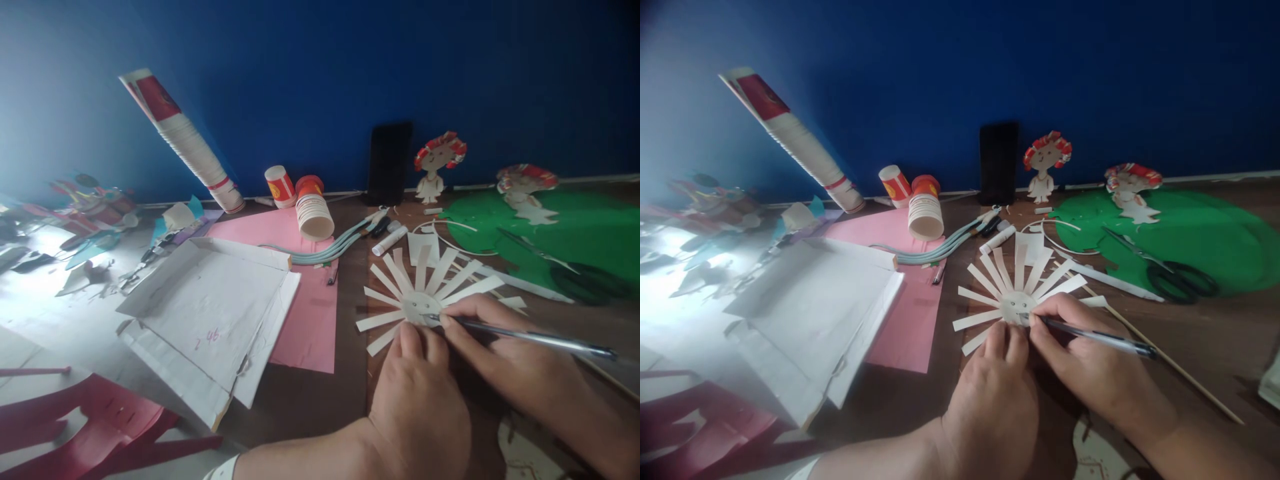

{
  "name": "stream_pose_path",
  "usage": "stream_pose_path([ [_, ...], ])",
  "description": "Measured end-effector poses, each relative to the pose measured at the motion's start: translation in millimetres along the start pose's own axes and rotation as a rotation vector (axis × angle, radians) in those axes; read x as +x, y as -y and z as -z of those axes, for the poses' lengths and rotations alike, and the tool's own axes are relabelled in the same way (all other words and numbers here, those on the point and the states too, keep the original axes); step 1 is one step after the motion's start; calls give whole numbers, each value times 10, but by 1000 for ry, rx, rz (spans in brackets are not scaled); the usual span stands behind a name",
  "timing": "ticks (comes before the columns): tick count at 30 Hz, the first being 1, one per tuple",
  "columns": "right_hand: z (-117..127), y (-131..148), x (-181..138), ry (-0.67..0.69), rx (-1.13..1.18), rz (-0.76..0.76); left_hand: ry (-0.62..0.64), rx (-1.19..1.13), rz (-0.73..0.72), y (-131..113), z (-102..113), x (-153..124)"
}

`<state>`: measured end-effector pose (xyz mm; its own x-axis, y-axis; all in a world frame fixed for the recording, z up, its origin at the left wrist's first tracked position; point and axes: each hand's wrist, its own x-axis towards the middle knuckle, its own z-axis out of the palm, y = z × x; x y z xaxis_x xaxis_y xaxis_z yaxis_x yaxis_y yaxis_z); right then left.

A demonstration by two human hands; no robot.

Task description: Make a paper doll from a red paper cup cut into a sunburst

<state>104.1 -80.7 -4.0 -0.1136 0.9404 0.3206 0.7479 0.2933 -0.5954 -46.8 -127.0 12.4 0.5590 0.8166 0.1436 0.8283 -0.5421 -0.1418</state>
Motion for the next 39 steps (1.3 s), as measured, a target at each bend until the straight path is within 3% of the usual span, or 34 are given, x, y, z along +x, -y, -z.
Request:
stream_pose_path([
  [39, -41, -62, 10, 5, 17, 17, -66, 1, 41, -15, -39, -8],
])
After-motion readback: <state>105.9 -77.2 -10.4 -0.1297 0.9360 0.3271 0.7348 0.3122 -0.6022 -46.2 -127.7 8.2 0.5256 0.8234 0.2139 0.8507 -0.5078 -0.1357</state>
